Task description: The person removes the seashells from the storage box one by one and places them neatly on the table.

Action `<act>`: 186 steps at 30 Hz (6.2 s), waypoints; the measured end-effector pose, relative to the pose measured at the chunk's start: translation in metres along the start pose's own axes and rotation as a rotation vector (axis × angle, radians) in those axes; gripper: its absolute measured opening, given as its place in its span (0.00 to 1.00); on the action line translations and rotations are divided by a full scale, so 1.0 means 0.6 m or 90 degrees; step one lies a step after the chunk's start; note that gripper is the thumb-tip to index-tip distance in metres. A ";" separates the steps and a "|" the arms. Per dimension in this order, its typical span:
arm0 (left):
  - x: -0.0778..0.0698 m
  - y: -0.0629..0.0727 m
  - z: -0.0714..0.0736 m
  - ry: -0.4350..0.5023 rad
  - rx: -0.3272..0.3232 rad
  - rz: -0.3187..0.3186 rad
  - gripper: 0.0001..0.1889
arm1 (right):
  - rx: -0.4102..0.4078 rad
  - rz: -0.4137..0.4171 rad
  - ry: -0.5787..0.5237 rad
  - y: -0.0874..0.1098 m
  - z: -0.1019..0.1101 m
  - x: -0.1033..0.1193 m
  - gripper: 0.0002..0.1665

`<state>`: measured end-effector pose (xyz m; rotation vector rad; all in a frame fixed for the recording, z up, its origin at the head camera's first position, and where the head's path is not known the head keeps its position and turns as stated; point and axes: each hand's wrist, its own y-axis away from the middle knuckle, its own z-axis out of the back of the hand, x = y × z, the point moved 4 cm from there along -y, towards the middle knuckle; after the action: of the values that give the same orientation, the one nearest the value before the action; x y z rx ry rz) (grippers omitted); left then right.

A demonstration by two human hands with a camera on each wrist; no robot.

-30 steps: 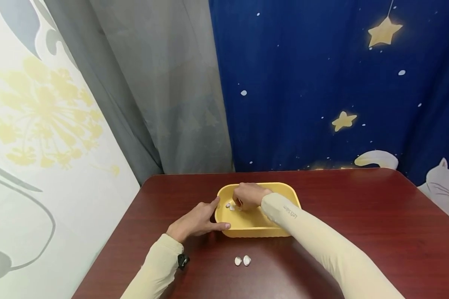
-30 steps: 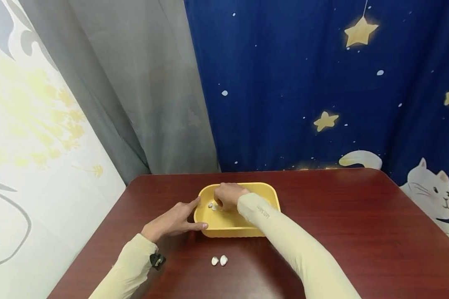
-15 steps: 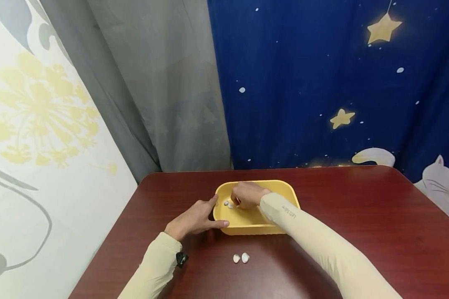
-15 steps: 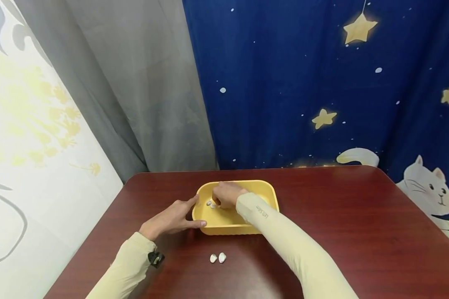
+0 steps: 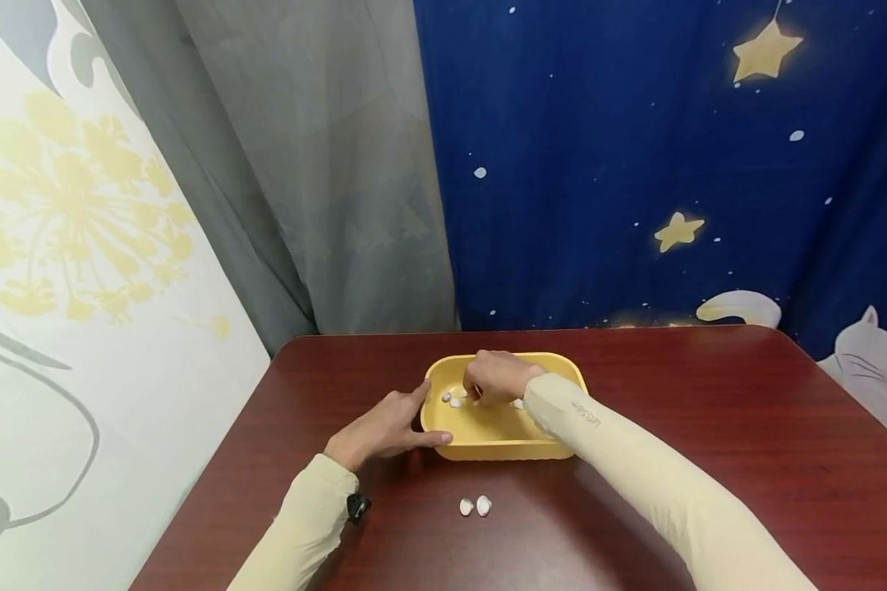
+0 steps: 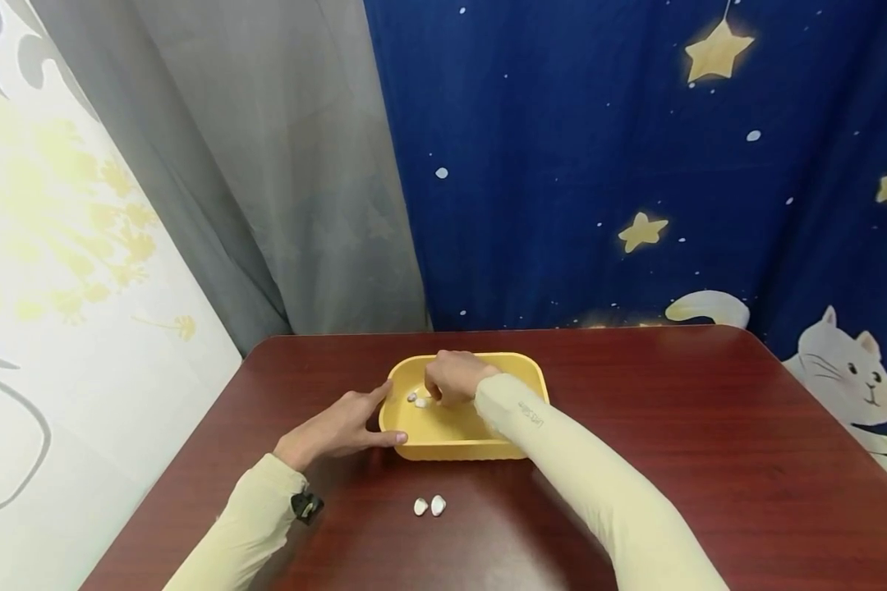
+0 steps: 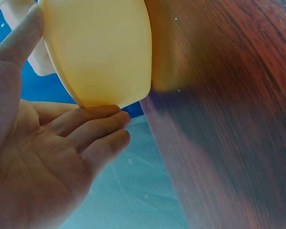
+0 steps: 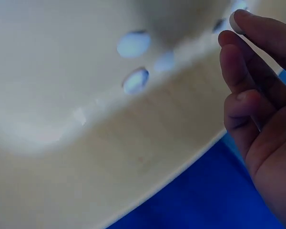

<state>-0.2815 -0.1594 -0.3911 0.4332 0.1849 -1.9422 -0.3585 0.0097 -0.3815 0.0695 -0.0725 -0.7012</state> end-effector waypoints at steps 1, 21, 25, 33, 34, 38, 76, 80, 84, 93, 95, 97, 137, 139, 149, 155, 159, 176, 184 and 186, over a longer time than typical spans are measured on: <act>0.000 0.001 0.000 0.002 0.002 0.000 0.55 | -0.003 0.004 0.000 0.004 0.005 0.001 0.13; 0.001 -0.004 0.003 -0.010 -0.004 -0.002 0.55 | -0.030 0.074 -0.057 0.095 0.063 0.028 0.12; 0.001 -0.006 0.001 -0.016 -0.008 -0.008 0.54 | -0.049 0.093 -0.073 0.113 0.063 0.035 0.09; 0.002 -0.007 0.001 -0.005 0.006 0.017 0.56 | -0.102 0.124 -0.080 0.139 0.061 0.045 0.07; 0.002 -0.006 0.001 -0.006 0.006 0.018 0.56 | -0.108 0.129 -0.080 0.142 0.061 0.046 0.06; 0.002 -0.006 0.001 -0.009 0.004 0.017 0.55 | -0.123 0.140 -0.077 0.152 0.056 0.049 0.06; 0.002 -0.009 -0.001 -0.003 0.001 0.011 0.56 | -0.146 0.190 -0.046 0.196 -0.019 0.095 0.10; 0.001 -0.008 -0.001 -0.006 0.003 0.014 0.55 | -0.149 0.182 -0.022 0.201 -0.032 0.101 0.11; 0.000 -0.009 -0.001 -0.009 0.006 0.015 0.55 | -0.144 0.190 0.016 0.207 -0.045 0.110 0.11; -0.003 -0.013 0.003 -0.019 0.007 0.012 0.55 | -0.126 0.185 0.007 0.208 -0.058 0.114 0.16; -0.003 -0.013 0.003 -0.019 0.008 0.010 0.55 | -0.133 0.196 0.009 0.207 -0.059 0.115 0.16; -0.003 -0.012 0.003 -0.020 0.006 0.007 0.55 | -0.143 0.206 0.014 0.205 -0.060 0.117 0.17; 0.003 -0.012 0.000 -0.012 0.004 0.009 0.55 | -0.148 0.192 0.051 0.205 -0.071 0.125 0.13; 0.004 -0.011 0.000 -0.011 0.004 0.011 0.55 | -0.144 0.190 0.044 0.205 -0.070 0.125 0.12; 0.003 -0.010 -0.002 -0.007 -0.004 0.007 0.54 | -0.141 0.174 0.027 0.208 -0.061 0.122 0.10; 0.003 -0.009 -0.001 -0.009 0.001 0.019 0.55 | -0.143 0.164 0.020 0.212 -0.047 0.117 0.09; 0.002 -0.008 -0.001 -0.007 0.005 0.022 0.55 | -0.152 0.163 0.028 0.216 -0.034 0.113 0.11; 0.004 -0.009 0.000 -0.007 0.005 0.024 0.55 | -0.173 0.175 0.013 0.214 0.028 0.069 0.12; 0.005 -0.008 -0.001 -0.006 0.005 0.022 0.55 | -0.176 0.161 -0.032 0.204 0.054 0.038 0.11; 0.005 -0.008 -0.001 -0.008 0.005 0.022 0.55 | -0.172 0.154 -0.034 0.201 0.058 0.030 0.11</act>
<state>-0.2870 -0.1599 -0.3932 0.4273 0.1615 -1.9124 -0.2707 0.0885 -0.3357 -0.2139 -0.0365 -0.4660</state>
